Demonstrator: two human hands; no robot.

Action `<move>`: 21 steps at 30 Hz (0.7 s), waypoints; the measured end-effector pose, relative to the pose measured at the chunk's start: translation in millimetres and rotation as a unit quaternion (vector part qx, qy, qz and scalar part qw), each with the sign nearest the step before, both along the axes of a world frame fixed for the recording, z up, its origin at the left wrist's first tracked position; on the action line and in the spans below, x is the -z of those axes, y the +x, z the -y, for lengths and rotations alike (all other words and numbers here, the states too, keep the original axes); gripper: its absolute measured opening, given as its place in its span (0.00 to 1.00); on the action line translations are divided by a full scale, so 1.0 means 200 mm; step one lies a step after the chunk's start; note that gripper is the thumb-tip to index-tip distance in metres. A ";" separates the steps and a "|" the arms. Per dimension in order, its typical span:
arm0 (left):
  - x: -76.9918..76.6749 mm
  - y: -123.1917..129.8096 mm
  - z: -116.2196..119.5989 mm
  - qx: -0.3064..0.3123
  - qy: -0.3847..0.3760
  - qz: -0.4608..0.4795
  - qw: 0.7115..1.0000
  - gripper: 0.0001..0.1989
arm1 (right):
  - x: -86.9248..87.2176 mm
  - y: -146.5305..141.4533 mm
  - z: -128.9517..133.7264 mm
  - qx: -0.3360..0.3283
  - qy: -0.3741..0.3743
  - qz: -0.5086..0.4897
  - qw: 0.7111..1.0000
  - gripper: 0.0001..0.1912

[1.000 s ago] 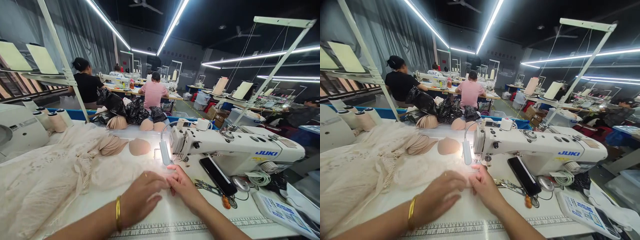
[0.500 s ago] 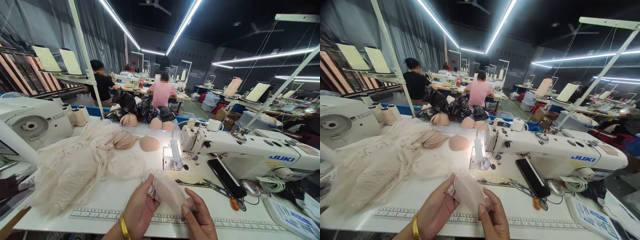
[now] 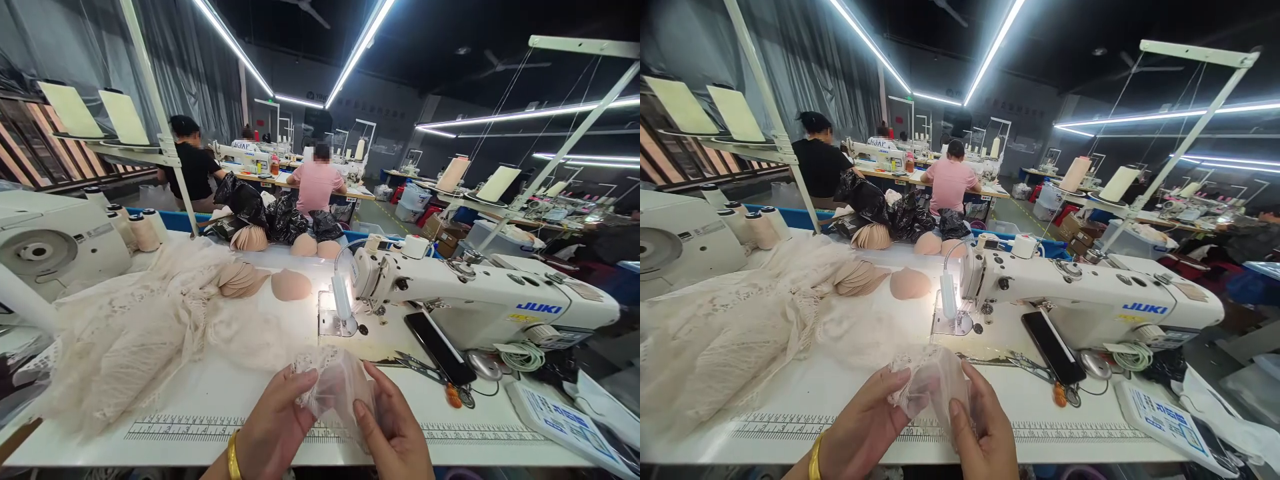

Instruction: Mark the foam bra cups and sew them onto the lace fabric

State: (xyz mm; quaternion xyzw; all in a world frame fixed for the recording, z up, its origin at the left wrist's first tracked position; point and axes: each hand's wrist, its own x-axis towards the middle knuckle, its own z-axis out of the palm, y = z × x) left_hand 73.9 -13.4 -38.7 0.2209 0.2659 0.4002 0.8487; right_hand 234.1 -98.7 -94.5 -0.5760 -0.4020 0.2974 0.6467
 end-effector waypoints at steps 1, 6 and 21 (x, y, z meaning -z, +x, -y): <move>0.00 0.01 -0.01 -0.010 -0.025 0.019 0.999 0.15 | 0.00 0.00 0.00 -0.024 -0.001 -0.030 0.999 0.28; 0.03 0.07 -0.04 -0.014 -0.047 0.023 0.999 0.08 | -0.06 0.04 0.00 -0.080 0.003 -0.190 0.978 0.34; 0.03 -0.03 0.03 0.244 0.056 -0.064 0.966 0.35 | -0.13 0.08 0.00 -0.061 0.051 -0.292 0.953 0.33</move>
